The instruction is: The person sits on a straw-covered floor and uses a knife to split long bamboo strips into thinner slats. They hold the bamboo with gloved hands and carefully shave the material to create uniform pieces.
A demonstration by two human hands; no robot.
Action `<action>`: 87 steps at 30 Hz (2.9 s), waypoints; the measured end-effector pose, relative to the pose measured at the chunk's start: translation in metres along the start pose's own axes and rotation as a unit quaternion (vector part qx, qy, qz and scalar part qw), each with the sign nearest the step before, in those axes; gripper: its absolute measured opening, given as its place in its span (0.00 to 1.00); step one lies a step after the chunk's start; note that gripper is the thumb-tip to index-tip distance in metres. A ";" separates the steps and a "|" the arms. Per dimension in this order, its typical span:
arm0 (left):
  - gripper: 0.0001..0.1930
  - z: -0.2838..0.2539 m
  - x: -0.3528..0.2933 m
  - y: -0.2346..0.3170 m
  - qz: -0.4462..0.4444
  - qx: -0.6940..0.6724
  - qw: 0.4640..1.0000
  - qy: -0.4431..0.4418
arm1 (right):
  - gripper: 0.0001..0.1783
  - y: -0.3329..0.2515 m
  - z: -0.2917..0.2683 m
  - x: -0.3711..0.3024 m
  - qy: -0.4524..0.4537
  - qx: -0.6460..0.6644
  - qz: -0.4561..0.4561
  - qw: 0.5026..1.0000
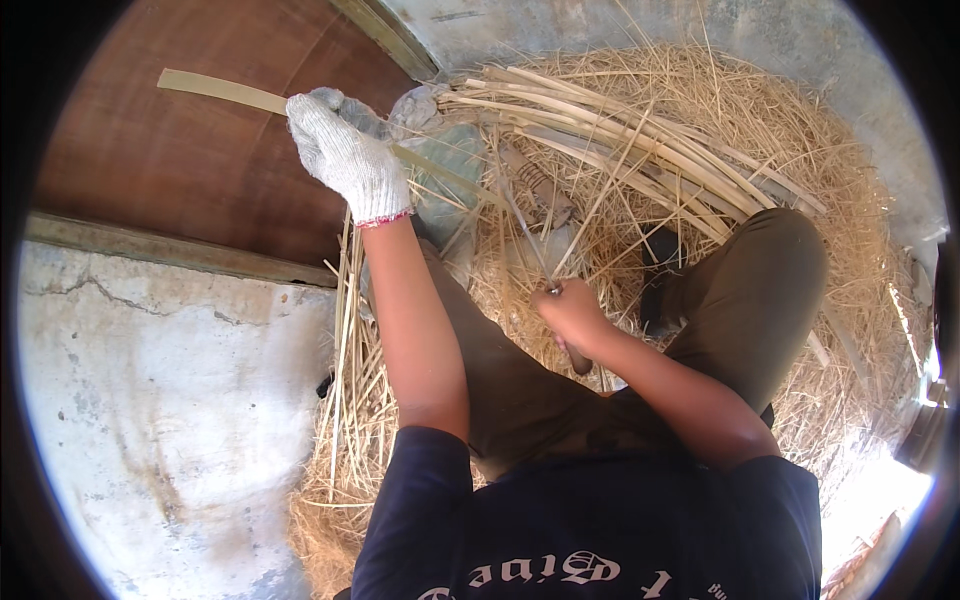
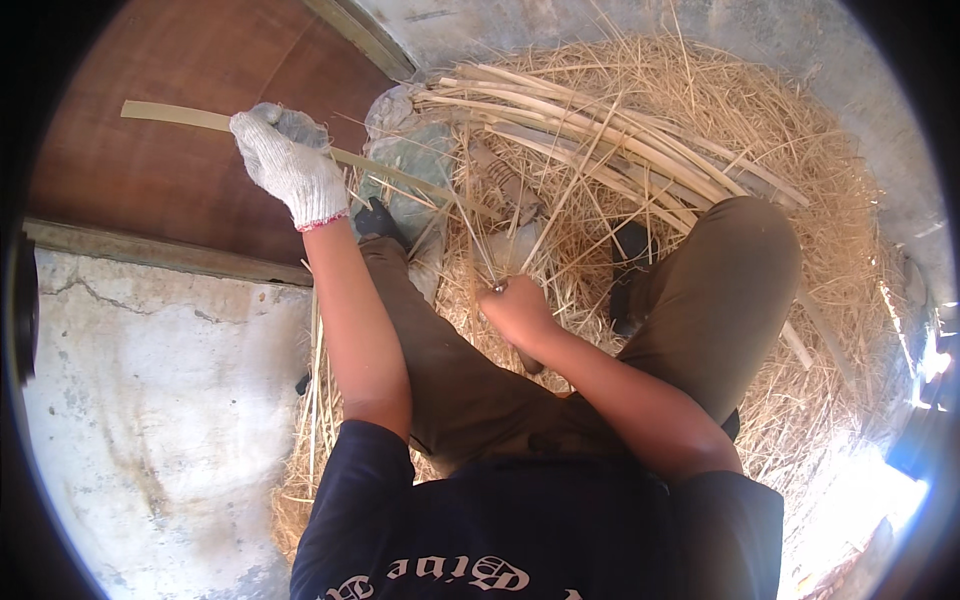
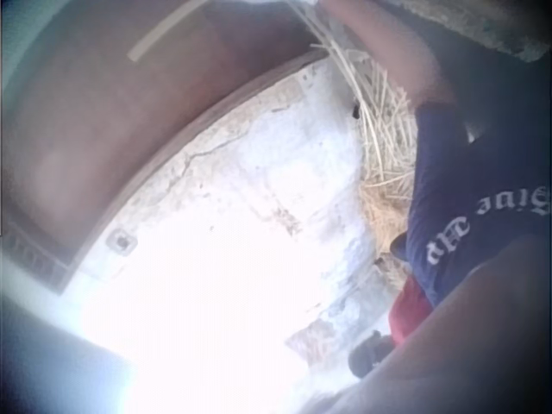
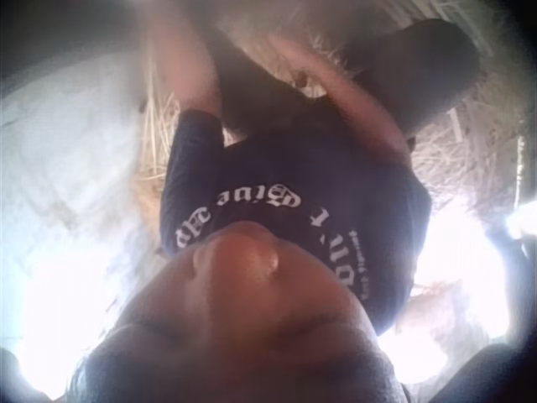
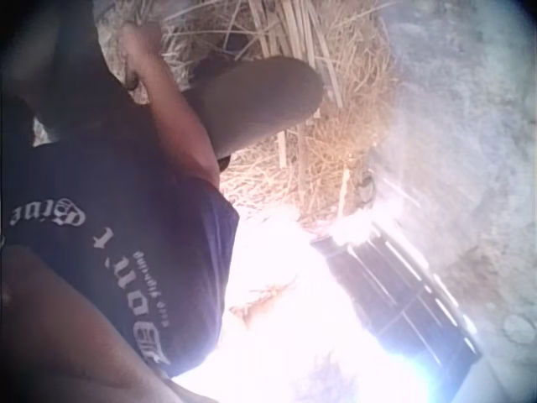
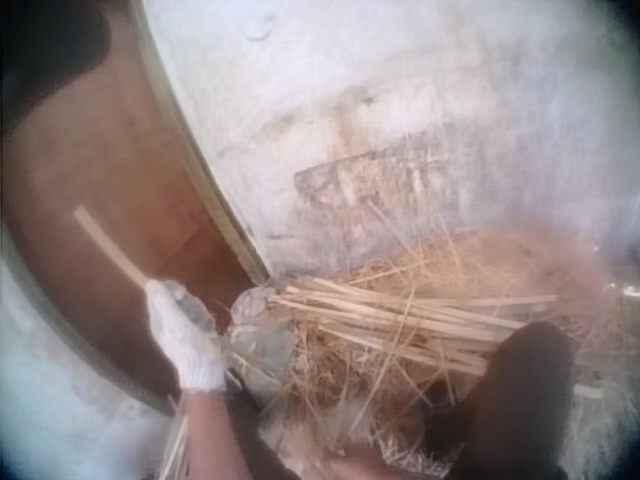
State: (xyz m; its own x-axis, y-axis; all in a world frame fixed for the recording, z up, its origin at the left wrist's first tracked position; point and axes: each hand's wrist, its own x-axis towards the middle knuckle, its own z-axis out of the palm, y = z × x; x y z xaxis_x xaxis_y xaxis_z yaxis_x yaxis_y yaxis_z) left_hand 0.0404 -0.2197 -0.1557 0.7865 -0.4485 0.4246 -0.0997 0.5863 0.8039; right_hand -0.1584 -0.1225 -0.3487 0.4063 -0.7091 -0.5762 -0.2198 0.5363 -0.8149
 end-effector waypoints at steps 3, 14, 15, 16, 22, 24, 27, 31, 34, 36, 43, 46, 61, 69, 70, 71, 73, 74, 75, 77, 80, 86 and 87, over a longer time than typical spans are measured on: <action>0.18 -0.005 0.004 -0.001 -0.005 0.005 1.000 0.010 | 0.16 0.000 -0.001 0.006 -0.003 -0.035 0.106 0.994; 0.18 -0.024 0.010 -0.005 0.003 0.017 1.000 0.011 | 0.18 0.009 0.005 0.008 -0.023 -0.052 0.010 0.998; 0.17 -0.019 0.007 -0.004 -0.006 0.017 1.000 0.023 | 0.18 0.019 0.001 0.017 -0.007 -0.054 0.041 0.998; 0.17 -0.014 0.005 -0.003 -0.015 0.017 0.999 0.034 | 0.18 0.032 -0.003 0.028 0.009 -0.056 0.073 0.996; 0.21 -0.038 0.014 -0.003 -0.029 -0.006 1.000 0.003 | 0.19 0.011 -0.007 0.009 0.043 -0.056 0.019 0.997; 0.26 -0.039 0.015 -0.010 -0.051 -0.027 0.998 0.027 | 0.20 0.010 -0.003 0.011 0.062 -0.095 -0.070 0.991; 0.29 -0.030 0.007 -0.016 -0.041 -0.008 0.992 0.118 | 0.20 0.020 0.001 0.023 0.030 -0.126 -0.114 0.985; 0.30 -0.017 -0.009 0.023 0.030 -0.017 0.997 0.074 | 0.19 0.023 -0.009 0.033 -0.019 -0.124 0.091 0.988; 0.32 -0.028 -0.004 0.043 0.030 -0.050 0.998 0.010 | 0.18 0.031 -0.010 0.025 0.026 -0.184 0.059 0.981; 0.32 -0.036 -0.002 0.044 0.026 -0.066 0.997 -0.009 | 0.17 0.034 -0.009 0.016 0.042 -0.224 -0.029 0.973; 0.32 -0.055 -0.004 0.093 0.078 -0.166 0.981 -0.064 | 0.17 -0.002 -0.006 0.010 0.044 -0.183 -0.116 0.975; 0.32 -0.082 0.000 0.140 0.087 -0.264 0.955 -0.105 | 0.17 0.006 -0.021 0.048 0.104 -0.165 -0.112 0.974; 0.26 -0.148 -0.022 0.207 0.227 -0.304 0.918 -0.115 | 0.24 0.024 -0.044 0.067 0.172 -0.221 0.002 0.960; 0.22 -0.156 -0.015 0.202 0.233 -0.299 0.924 -0.047 | 0.25 0.031 -0.057 0.152 0.243 -0.384 -0.105 0.884; 0.21 -0.154 -0.012 0.198 0.219 -0.306 0.925 -0.056 | 0.25 0.040 -0.064 0.174 0.234 -0.386 -0.104 0.886; 0.21 -0.154 -0.010 0.196 0.209 -0.311 0.925 -0.066 | 0.25 0.044 -0.068 0.193 0.222 -0.387 -0.107 0.889; 0.21 -0.159 -0.007 0.196 0.205 -0.299 0.929 -0.069 | 0.24 0.046 -0.060 0.215 0.211 -0.401 -0.093 0.887; 0.21 -0.161 -0.006 0.197 0.206 -0.283 0.935 -0.064 | 0.24 0.045 -0.050 0.221 0.202 -0.405 -0.085 0.888; 0.21 -0.162 -0.004 0.197 0.206 -0.267 0.939 -0.059 | 0.23 0.041 -0.043 0.228 0.200 -0.407 -0.081 0.888; 0.22 -0.163 0.000 0.193 0.205 -0.260 0.943 -0.045 | 0.22 0.042 -0.037 0.240 0.202 -0.409 -0.067 0.887; 0.23 -0.167 0.008 0.188 0.209 -0.236 0.949 -0.034 | 0.21 0.042 -0.031 0.253 0.224 -0.421 -0.088 0.875; 0.24 -0.169 0.024 0.169 0.207 -0.194 0.959 0.013 | 0.25 0.030 -0.022 0.242 0.265 -0.478 -0.062 0.835; 0.23 -0.173 0.022 0.168 0.207 -0.191 0.959 0.016 | 0.25 0.032 -0.024 0.236 0.271 -0.498 -0.083 0.819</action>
State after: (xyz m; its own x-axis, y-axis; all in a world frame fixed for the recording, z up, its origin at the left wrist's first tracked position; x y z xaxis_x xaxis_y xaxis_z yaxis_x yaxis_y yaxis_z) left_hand 0.1467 -0.0142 -0.0834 0.7469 -0.1063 0.6563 -0.1816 0.9170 0.3552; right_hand -0.0903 -0.2839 -0.5124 0.1098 -0.9784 -0.1753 -0.9263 -0.0368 -0.3751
